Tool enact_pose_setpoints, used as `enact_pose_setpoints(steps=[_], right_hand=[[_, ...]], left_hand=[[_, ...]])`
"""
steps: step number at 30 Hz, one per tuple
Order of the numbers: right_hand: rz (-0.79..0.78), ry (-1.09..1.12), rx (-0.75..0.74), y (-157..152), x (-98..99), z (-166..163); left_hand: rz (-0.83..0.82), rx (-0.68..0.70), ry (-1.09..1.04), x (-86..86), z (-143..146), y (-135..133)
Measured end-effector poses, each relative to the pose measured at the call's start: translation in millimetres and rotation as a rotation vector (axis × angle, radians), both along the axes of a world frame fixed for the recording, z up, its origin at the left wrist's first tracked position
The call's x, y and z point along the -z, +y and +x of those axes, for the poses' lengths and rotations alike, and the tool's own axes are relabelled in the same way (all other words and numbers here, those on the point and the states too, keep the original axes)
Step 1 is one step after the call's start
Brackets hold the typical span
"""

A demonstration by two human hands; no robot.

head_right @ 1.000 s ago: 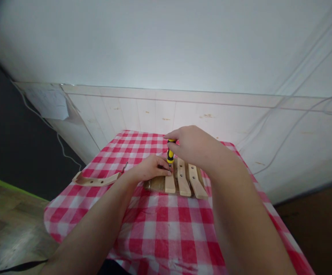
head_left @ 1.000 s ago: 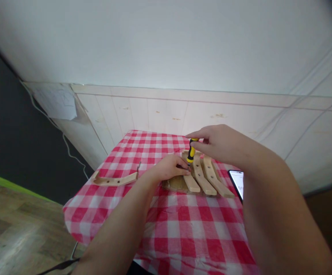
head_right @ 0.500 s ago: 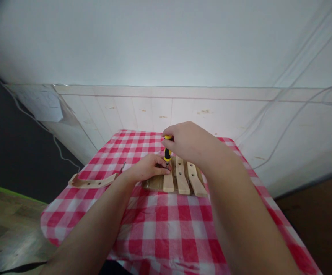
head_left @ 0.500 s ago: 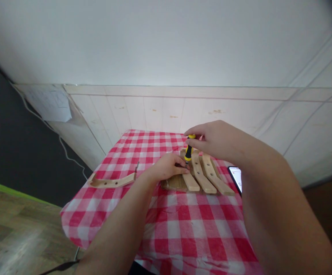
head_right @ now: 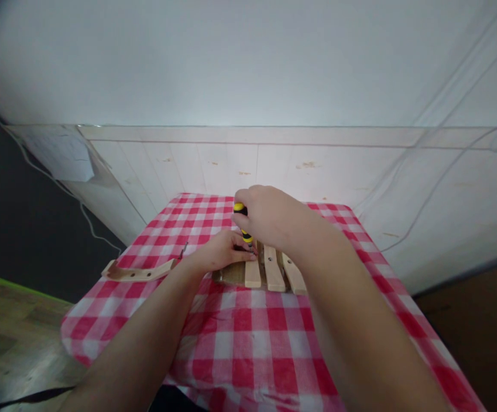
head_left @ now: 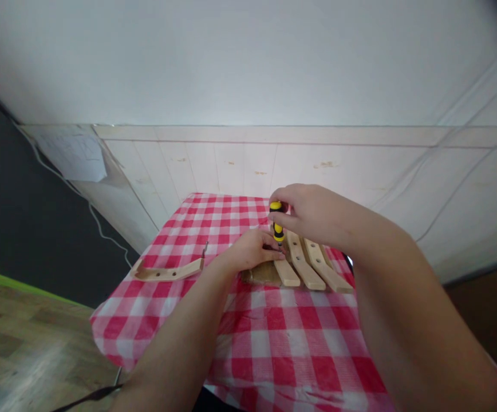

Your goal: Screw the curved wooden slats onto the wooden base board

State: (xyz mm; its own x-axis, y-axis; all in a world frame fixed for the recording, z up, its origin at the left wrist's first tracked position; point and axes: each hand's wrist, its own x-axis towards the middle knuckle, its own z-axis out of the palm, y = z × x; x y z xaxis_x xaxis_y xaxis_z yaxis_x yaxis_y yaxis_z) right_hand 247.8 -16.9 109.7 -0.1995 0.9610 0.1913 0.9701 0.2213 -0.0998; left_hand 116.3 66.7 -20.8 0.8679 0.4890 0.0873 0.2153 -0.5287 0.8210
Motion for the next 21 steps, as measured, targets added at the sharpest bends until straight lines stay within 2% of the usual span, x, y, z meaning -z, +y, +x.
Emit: enact_pose_setpoints(steps=[3,5,9,14,16,21], right_hand=[[-0.038,0.040,-0.076,-2,-1.3,1],[-0.070,0.052,-0.059,-7,-4.7,1],[-0.100,0.018,0.040,-12,-8.5,0],[0.060,-0.130,0.218,-1,2.0,-1],[0.064,-0.108,0.195,4,6.3,0],[-0.054,0.045,-0.012,2,3.3,4]], left_hand=[[-0.005,0.000,0.006,-2.3,0,-1],[-0.002,-0.008,0.010,-4.5,-1,-3],[0.037,-0.016,0.019,-6.0,0,-4],[0.064,-0.019,0.025,-2.1,0,-1],[0.051,-0.034,0.021,-2.0,1,-2],[0.073,-0.043,0.062,-4.3,0,-3]])
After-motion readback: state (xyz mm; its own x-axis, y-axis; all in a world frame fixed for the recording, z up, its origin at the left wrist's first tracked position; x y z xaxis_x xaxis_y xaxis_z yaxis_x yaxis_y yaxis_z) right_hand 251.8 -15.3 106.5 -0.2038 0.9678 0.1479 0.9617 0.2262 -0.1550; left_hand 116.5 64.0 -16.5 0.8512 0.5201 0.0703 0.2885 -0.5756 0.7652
